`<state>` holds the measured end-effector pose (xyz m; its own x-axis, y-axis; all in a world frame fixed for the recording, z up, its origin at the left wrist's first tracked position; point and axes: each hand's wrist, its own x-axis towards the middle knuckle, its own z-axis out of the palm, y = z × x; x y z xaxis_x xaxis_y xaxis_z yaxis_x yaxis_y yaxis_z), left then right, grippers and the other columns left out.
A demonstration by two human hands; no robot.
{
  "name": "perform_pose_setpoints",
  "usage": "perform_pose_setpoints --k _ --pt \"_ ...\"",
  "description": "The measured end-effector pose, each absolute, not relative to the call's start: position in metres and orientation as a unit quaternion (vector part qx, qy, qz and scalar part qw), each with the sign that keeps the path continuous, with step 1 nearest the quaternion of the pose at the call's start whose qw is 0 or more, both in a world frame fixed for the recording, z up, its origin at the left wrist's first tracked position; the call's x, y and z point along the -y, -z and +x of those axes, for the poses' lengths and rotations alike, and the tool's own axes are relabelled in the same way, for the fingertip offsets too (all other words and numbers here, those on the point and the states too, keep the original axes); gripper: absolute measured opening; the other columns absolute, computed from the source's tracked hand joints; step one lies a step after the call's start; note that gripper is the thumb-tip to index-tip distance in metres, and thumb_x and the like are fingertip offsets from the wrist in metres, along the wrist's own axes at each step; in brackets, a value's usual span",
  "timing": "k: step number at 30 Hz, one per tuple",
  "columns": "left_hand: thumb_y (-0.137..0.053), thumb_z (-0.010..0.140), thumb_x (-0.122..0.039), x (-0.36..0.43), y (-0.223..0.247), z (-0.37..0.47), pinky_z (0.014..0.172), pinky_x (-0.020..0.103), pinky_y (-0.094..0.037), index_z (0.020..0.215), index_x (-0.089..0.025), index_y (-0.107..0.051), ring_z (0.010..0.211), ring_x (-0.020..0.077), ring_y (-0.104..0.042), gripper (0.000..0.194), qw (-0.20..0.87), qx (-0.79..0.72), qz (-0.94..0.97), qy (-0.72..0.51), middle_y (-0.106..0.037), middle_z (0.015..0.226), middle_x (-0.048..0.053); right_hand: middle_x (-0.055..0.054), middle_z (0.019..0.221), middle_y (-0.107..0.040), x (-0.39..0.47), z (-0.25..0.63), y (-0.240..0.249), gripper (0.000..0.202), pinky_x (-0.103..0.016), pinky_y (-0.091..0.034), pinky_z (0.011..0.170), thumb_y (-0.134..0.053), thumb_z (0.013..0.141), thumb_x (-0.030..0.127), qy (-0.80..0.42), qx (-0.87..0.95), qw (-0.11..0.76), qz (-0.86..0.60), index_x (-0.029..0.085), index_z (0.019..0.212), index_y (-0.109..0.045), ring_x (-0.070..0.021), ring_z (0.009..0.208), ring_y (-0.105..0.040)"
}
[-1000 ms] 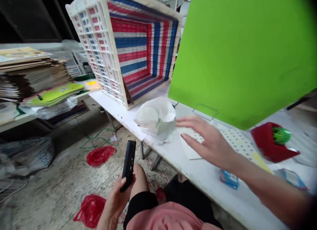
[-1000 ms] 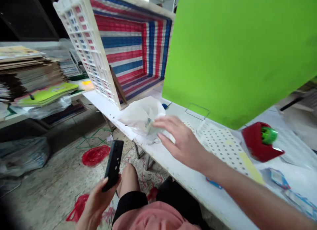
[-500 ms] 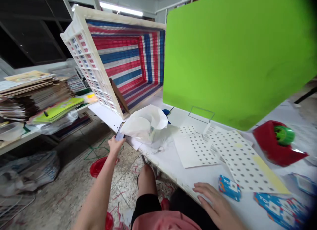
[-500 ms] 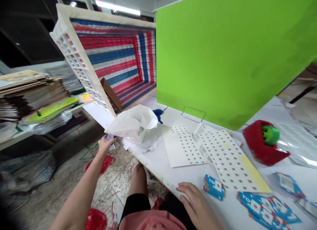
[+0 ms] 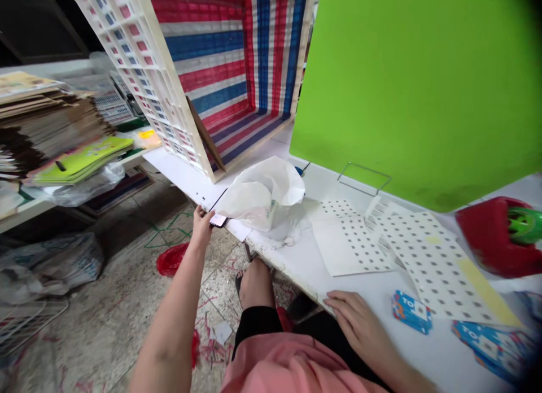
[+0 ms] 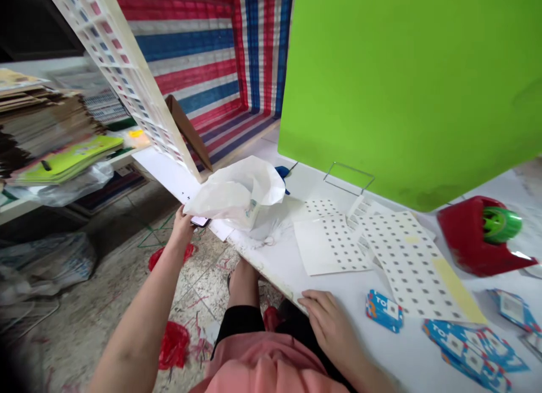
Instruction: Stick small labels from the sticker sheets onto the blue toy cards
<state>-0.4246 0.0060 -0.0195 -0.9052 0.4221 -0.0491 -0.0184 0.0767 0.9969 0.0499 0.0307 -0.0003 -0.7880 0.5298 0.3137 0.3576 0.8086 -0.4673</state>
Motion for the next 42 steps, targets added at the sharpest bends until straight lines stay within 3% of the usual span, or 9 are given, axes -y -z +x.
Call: perform_pose_setpoints --k 4,15,22,25,29,32,35,38,42 --pt "-0.069 0.06 -0.008 -0.016 0.019 -0.428 0.074 0.034 -0.052 0.123 -0.022 -0.043 0.084 0.0171 -0.062 0.07 0.18 -0.685 0.102 -0.698 -0.057 0.11 0.008 -0.009 0.1 -0.06 -0.03 0.047 0.009 0.025 -0.037 -0.05 0.078 -0.043 0.088 0.012 -0.182 0.92 0.239 -0.252 0.02 0.104 -0.061 -0.0202 0.091 -0.056" --pt "-0.058 0.053 0.003 -0.012 0.009 -0.423 0.08 0.038 -0.051 0.122 -0.026 -0.043 0.092 0.0187 -0.06 0.077 0.214 -0.648 0.043 -0.73 -0.054 0.112 0.006 -0.009 0.101 -0.059 -0.029 0.046 0.011 0.027 -0.037 -0.049 0.078 -0.043 0.087 0.011 -0.166 0.922 0.244 -0.25 0.02 0.105 -0.061 -0.0204 0.092 -0.055" --pt "-0.05 0.065 -0.011 0.062 -0.004 -0.431 0.079 0.046 -0.052 0.116 -0.03 -0.041 0.095 0.0197 -0.059 0.055 0.263 -0.637 0.006 -0.724 -0.052 0.111 0.006 -0.009 0.1 -0.06 -0.029 0.046 0.009 0.027 -0.038 -0.049 0.078 -0.043 0.087 0.013 -0.17 0.92 0.243 -0.257 0.02 0.105 -0.062 -0.021 0.092 -0.056" --pt "-0.049 0.074 -0.025 0.06 0.0 -0.428 0.078 0.044 -0.052 0.113 -0.029 -0.044 0.094 0.0198 -0.059 0.039 0.253 -0.659 0.021 -0.708 -0.054 0.107 0.006 -0.009 0.1 -0.06 -0.029 0.046 0.01 0.028 -0.038 -0.049 0.079 -0.043 0.087 0.012 -0.171 0.92 0.24 -0.258 0.02 0.106 -0.062 -0.0211 0.092 -0.056" --pt "-0.048 0.08 -0.034 0.041 0.007 -0.417 0.08 0.041 -0.051 0.115 -0.025 -0.046 0.096 0.0201 -0.058 0.036 0.194 -0.711 0.072 -0.672 -0.055 0.106 0.007 -0.009 0.101 -0.06 -0.028 0.047 0.01 0.028 -0.039 -0.048 0.079 -0.043 0.087 0.013 -0.171 0.92 0.234 -0.265 0.021 0.106 -0.062 -0.0214 0.092 -0.056" --pt "-0.048 0.082 -0.031 0.037 0.004 -0.407 0.094 0.042 -0.042 0.116 -0.022 -0.05 0.109 0.022 -0.051 0.035 0.116 -0.757 0.136 -0.629 -0.053 0.114 0.009 -0.009 0.101 -0.059 -0.028 0.047 0.011 0.027 -0.039 -0.048 0.08 -0.044 0.087 0.013 -0.169 0.921 0.232 -0.263 0.02 0.106 -0.061 -0.0213 0.093 -0.055" --pt "-0.051 0.083 -0.026 0.04 -0.005 -0.396 0.109 0.043 -0.021 0.11 -0.022 -0.058 0.126 0.024 -0.035 0.029 0.046 -0.788 0.221 -0.573 -0.048 0.125 0.009 -0.009 0.1 -0.059 -0.028 0.045 0.01 0.026 -0.039 -0.047 0.08 -0.044 0.087 0.012 -0.167 0.921 0.236 -0.26 0.02 0.106 -0.061 -0.0211 0.093 -0.055" --pt "-0.056 0.082 -0.027 0.039 -0.012 -0.383 0.112 0.046 -0.007 0.106 -0.024 -0.063 0.134 0.0278 -0.021 0.025 0.012 -0.8 0.288 -0.525 -0.039 0.138 0.007 -0.009 0.101 -0.058 -0.027 0.044 0.009 0.026 -0.039 -0.047 0.08 -0.044 0.087 0.012 -0.161 0.922 0.239 -0.257 0.02 0.106 -0.06 -0.0211 0.093 -0.054" --pt "-0.061 0.08 -0.034 0.03 -0.012 -0.369 0.108 0.055 -0.004 0.108 -0.026 -0.063 0.137 0.0348 -0.01 0.03 -0.038 -0.833 0.405 -0.376 -0.028 0.147 0.007 -0.009 0.101 -0.058 -0.026 0.043 0.008 0.026 -0.039 -0.047 0.08 -0.045 0.087 0.012 -0.155 0.924 0.233 -0.259 0.02 0.107 -0.06 -0.0213 0.093 -0.054"
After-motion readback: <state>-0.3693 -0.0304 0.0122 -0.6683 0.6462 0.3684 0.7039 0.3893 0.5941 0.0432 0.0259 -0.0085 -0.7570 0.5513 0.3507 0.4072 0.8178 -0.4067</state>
